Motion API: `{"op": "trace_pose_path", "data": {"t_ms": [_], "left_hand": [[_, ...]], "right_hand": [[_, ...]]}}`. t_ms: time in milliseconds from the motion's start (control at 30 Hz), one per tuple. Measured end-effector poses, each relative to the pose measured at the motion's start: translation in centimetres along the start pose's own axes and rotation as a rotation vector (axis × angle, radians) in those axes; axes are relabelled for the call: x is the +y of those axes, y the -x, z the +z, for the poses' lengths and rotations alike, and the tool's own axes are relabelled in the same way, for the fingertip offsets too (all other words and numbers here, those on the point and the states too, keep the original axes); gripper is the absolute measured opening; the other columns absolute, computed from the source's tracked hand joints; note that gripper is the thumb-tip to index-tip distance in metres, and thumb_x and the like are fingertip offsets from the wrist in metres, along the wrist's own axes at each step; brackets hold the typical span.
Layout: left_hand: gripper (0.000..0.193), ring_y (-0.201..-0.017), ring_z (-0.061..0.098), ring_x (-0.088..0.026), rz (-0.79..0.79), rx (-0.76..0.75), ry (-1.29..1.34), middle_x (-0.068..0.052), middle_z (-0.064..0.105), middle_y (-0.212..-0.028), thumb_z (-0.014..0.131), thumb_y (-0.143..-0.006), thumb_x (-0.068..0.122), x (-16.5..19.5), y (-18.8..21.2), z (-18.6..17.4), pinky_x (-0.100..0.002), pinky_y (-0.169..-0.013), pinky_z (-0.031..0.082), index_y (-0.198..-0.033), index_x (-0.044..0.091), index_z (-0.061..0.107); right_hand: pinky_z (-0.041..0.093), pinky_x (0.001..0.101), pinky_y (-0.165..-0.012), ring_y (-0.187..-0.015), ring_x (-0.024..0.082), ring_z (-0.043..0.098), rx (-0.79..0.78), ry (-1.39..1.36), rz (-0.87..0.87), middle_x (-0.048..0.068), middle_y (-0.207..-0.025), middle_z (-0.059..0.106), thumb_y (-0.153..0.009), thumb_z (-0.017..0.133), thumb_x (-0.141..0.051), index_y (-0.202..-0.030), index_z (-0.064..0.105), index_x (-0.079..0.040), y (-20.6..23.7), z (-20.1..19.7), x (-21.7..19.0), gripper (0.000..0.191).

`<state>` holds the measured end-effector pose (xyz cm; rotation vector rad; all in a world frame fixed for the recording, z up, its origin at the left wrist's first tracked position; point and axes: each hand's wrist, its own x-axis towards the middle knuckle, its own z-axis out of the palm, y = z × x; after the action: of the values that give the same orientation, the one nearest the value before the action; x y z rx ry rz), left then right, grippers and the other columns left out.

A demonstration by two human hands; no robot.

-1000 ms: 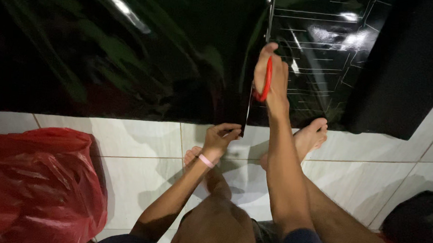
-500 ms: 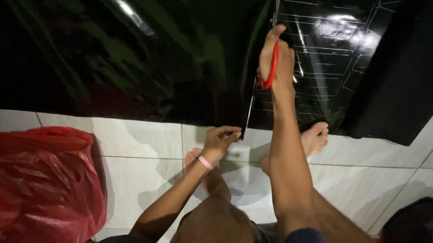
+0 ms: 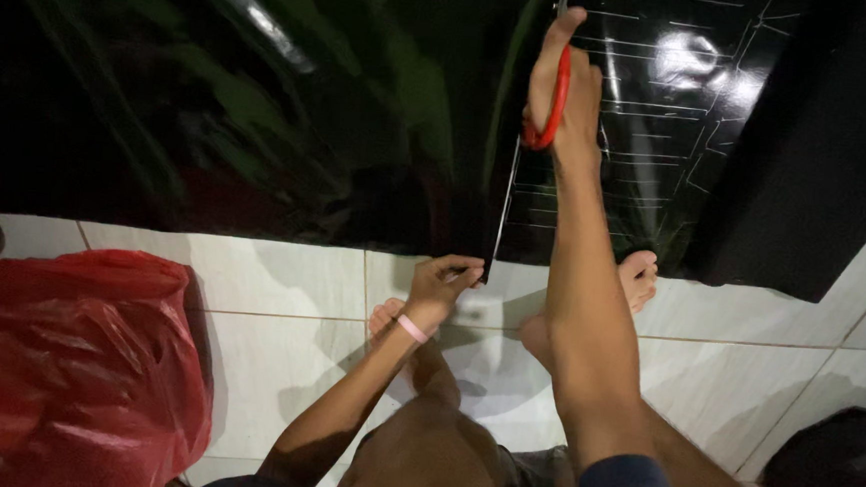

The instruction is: The person uses a straightedge and a utility knife to score a grid pattern on a large sheet of black glossy film laid on the floor. They then retrieve scissors and cut along the scored lines to separate the film into smaller rectangular pieces.

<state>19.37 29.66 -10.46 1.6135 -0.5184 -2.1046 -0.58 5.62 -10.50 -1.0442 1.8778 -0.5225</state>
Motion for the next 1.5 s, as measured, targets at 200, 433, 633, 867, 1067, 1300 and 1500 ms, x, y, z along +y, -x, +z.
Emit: {"op": "trace_pose_path", "data": {"t_ms": [200,433,633,867,1067,1300,1500], "left_hand": [[0.022,-0.085,0.073,-0.016,-0.062,0.035,0.003,-0.011,0.077,-0.102,0.077,-0.090,0.007,0.1,-0.2,0.3,-0.028,-0.080,0.061,-0.109,-0.004,0.075],[0.022,-0.084,0.074,-0.016,-0.032,0.032,-0.032,-0.012,0.078,-0.099,0.076,-0.090,0.008,0.1,-0.1,0.3,-0.027,-0.078,0.061,-0.109,-0.004,0.077],[0.023,-0.085,0.075,-0.016,-0.038,0.018,-0.039,-0.012,0.078,-0.099,0.076,-0.091,0.008,0.2,-0.2,0.4,-0.025,-0.077,0.060,-0.110,-0.003,0.076],[0.023,-0.086,0.075,-0.015,-0.035,0.008,-0.008,-0.012,0.078,-0.099,0.074,-0.092,0.007,-0.4,-0.3,0.2,-0.024,-0.076,0.060,-0.111,-0.004,0.076],[0.023,-0.086,0.075,-0.016,-0.035,0.014,-0.002,-0.012,0.078,-0.099,0.075,-0.091,0.008,1.0,0.1,0.6,-0.026,-0.077,0.060,-0.111,-0.004,0.076],[0.026,-0.086,0.076,-0.018,-0.127,-0.074,-0.050,-0.009,0.079,-0.101,0.073,-0.089,0.009,3.4,2.1,-1.6,-0.028,-0.075,0.060,-0.112,-0.003,0.075],[0.018,-0.068,0.063,-0.008,0.136,0.144,0.204,-0.005,0.073,-0.084,0.075,-0.091,0.001,9.6,6.8,-8.1,-0.024,-0.060,0.050,-0.108,-0.005,0.072]], "right_hand": [[0.038,0.0310,-0.047,-0.041,0.014,0.028,0.097,0.151,-0.018,-0.001,-0.047,0.032,-0.094,-0.008,-0.081,-0.054,0.027,-0.015,-0.8,0.2,-0.2,0.085],[0.055,0.0307,-0.048,-0.038,0.015,0.054,0.036,0.071,0.009,0.000,-0.042,0.041,-0.088,-0.006,-0.081,-0.050,0.038,-0.017,-2.6,-0.7,-1.1,0.087],[0.062,0.0336,-0.048,-0.046,0.017,0.070,0.017,0.122,-0.062,-0.002,-0.046,0.054,-0.083,0.001,-0.088,-0.055,0.047,-0.020,-4.6,-1.6,-1.8,0.087],[0.044,0.0288,-0.047,-0.039,0.010,0.034,0.083,0.087,-0.085,-0.004,-0.045,0.029,-0.090,-0.003,-0.086,-0.051,0.028,-0.017,-4.4,-0.8,-1.1,0.084],[0.032,0.0311,-0.047,-0.043,0.012,0.028,0.087,0.106,-0.053,-0.005,-0.047,0.028,-0.092,-0.001,-0.086,-0.053,0.026,-0.018,-5.4,-0.6,0.3,0.082],[0.056,0.0332,-0.043,-0.041,0.015,0.057,-0.286,-0.072,0.171,-0.001,-0.047,0.050,-0.081,0.000,-0.084,-0.057,0.052,-0.022,-3.4,-5.8,-4.8,0.085],[0.047,0.0379,-0.038,-0.038,0.023,0.053,-0.786,0.249,0.456,0.011,-0.051,0.051,-0.084,0.006,-0.085,-0.070,0.049,-0.001,1.9,-20.5,-5.3,0.095]]}}
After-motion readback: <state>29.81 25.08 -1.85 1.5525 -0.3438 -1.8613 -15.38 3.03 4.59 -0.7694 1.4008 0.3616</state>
